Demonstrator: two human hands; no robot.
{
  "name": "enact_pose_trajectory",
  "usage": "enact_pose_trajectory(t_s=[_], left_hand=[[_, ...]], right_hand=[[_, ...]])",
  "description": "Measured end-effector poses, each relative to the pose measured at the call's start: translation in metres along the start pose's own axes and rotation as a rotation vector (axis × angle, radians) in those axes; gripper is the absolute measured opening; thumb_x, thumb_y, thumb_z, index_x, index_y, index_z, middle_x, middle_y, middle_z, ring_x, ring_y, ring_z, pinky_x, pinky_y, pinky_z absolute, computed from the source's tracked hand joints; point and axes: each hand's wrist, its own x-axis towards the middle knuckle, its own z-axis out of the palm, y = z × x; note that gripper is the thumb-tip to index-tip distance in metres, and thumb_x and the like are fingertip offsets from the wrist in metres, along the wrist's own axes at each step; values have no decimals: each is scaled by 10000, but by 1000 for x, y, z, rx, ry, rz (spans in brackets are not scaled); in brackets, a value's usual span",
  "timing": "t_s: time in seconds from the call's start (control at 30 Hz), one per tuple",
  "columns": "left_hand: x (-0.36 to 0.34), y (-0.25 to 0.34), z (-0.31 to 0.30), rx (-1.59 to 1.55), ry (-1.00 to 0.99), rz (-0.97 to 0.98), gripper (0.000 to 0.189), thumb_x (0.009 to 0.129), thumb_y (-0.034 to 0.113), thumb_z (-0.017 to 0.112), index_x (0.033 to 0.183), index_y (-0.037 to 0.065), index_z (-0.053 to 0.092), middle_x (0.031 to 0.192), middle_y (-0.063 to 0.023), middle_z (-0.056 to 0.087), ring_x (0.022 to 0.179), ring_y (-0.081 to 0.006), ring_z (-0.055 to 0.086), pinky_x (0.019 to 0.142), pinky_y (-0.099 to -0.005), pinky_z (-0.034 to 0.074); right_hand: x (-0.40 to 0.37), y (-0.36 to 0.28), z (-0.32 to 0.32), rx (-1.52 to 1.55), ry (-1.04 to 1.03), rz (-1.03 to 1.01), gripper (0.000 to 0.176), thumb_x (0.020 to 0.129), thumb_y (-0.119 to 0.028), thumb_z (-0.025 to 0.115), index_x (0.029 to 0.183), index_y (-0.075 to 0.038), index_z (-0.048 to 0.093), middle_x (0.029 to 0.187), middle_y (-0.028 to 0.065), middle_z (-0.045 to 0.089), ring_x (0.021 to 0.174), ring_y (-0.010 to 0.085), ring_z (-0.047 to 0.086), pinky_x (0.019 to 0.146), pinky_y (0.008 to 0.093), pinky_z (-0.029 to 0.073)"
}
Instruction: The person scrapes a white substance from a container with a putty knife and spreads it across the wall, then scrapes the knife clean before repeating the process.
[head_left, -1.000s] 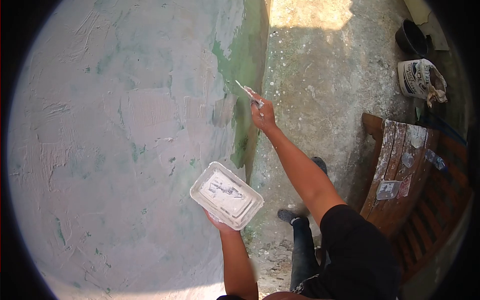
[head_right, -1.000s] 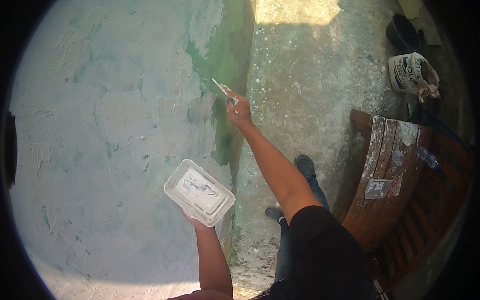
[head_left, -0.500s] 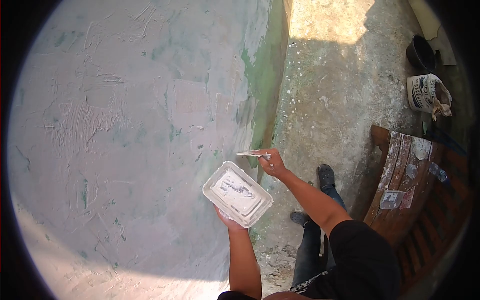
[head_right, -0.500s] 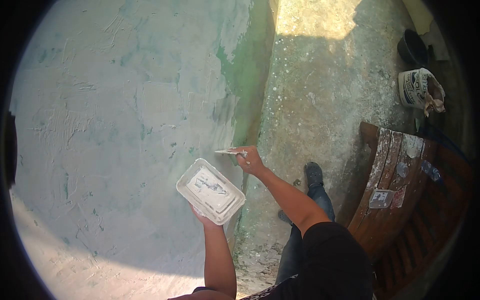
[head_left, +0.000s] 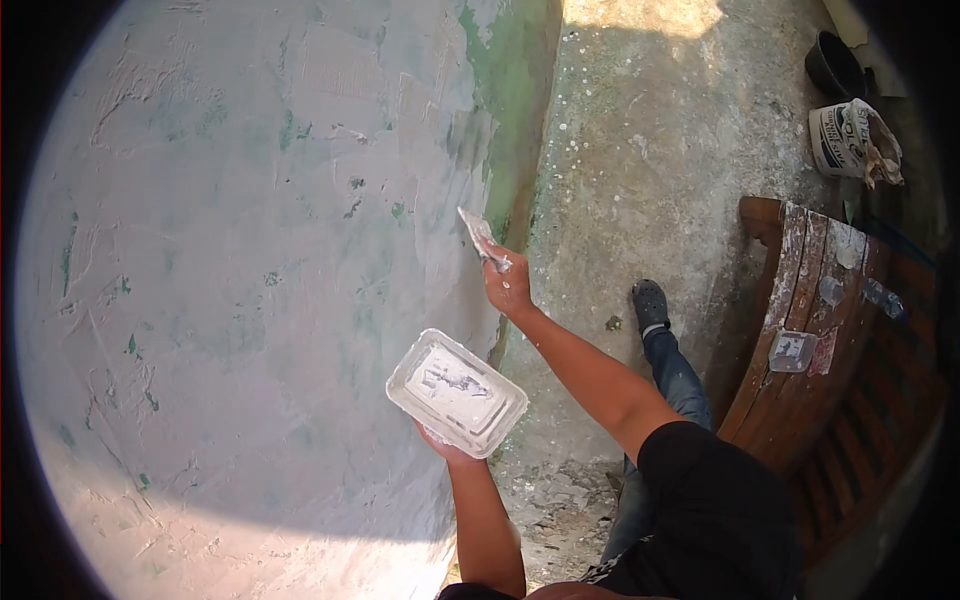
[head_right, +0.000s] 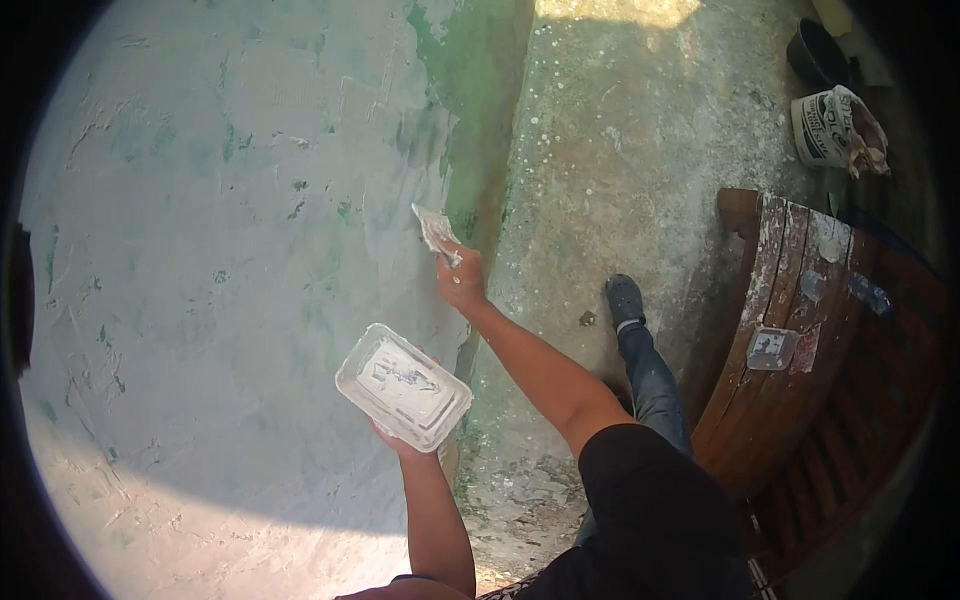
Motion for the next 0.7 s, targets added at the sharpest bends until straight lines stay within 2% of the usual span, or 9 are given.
enact_pose_trajectory(t_s=[0.07, 0.17, 0.27, 0.33, 0.4, 0.47, 0.57, 0.63, 0.7], left_hand=[[-14, 3, -9, 12, 14, 6, 669, 945, 534, 481, 1431, 78, 421, 1438, -211, 443, 1281, -433, 456, 1080, -608, 350], [-26, 13, -42, 49, 57, -1, 665, 943, 532, 487, 1425, 77, 429, 1421, -209, 461, 1274, -427, 463, 1085, -607, 343], [-33, 14, -55, -64, 65, -20, 662, 943, 536, 485, 1423, 82, 437, 1422, -205, 465, 1285, -428, 455, 1087, -606, 342], [-39, 15, -64, -41, 53, -19, 658, 943, 539, 485, 1417, 85, 446, 1420, -201, 471, 1287, -428, 454, 1090, -605, 340], [-51, 11, -70, -11, 40, -10, 655, 942, 542, 484, 1412, 87, 454, 1418, -197, 476, 1289, -428, 453, 1092, -604, 338], [-53, 15, -82, -36, 65, -1, 652, 943, 546, 482, 1410, 92, 458, 1419, -195, 478, 1294, -424, 453, 1090, -598, 347], [-58, 15, -88, -37, 52, 5, 648, 948, 543, 475, 1413, 91, 454, 1414, -195, 484, 1294, -420, 456, 1082, -595, 359], [-63, 15, -103, -13, 58, 15, 643, 952, 540, 470, 1414, 93, 454, 1417, -192, 482, 1296, -419, 454, 1080, -595, 361], [-71, 18, -115, 7, 77, 22, 639, 955, 538, 465, 1415, 95, 453, 1421, -189, 480, 1299, -417, 452, 1078, -595, 364]], right_hand=[[-28, 21, 40, -59, 99, -301, 380, 787, 38, 560, 1148, -1, 673, 1071, 239, 685, 1015, 302, 683, 917, 331, 499], [-59, 42, 49, -41, 97, -358, 365, 751, 31, 593, 1101, -5, 692, 1036, 250, 680, 969, 389, 664, 870, 381, 513], [-63, 62, 15, -98, 2, -368, 343, 769, 29, 577, 1087, -6, 700, 1030, 241, 686, 967, 365, 675, 861, 367, 514], [-52, 57, -6, -18, 1, -146, 346, 815, 64, 529, 1108, -1, 700, 1104, 176, 706, 999, 242, 686, 903, 306, 496], [-30, 44, -22, 89, 48, -90, 351, 841, 70, 494, 1119, 0, 695, 1081, 121, 716, 970, 177, 671, 877, 278, 489], [-5, 26, -22, 144, 178, -134, 351, 850, 64, 482, 1134, 5, 680, 1057, 100, 716, 960, 175, 666, 868, 279, 491], [38, 28, -7, 175, 198, -184, 351, 808, 53, 529, 1116, -15, 684, 995, 168, 712, 869, 166, 674, 779, 278, 499], [46, 28, 3, -75, 118, -363, 330, 773, 65, 546, 1046, -29, 706, 964, 186, 710, 875, 260, 698, 788, 326, 518], [37, 30, 5, -139, 141, -368, 320, 755, 63, 558, 1014, -39, 715, 948, 184, 708, 870, 305, 687, 788, 353, 522]])
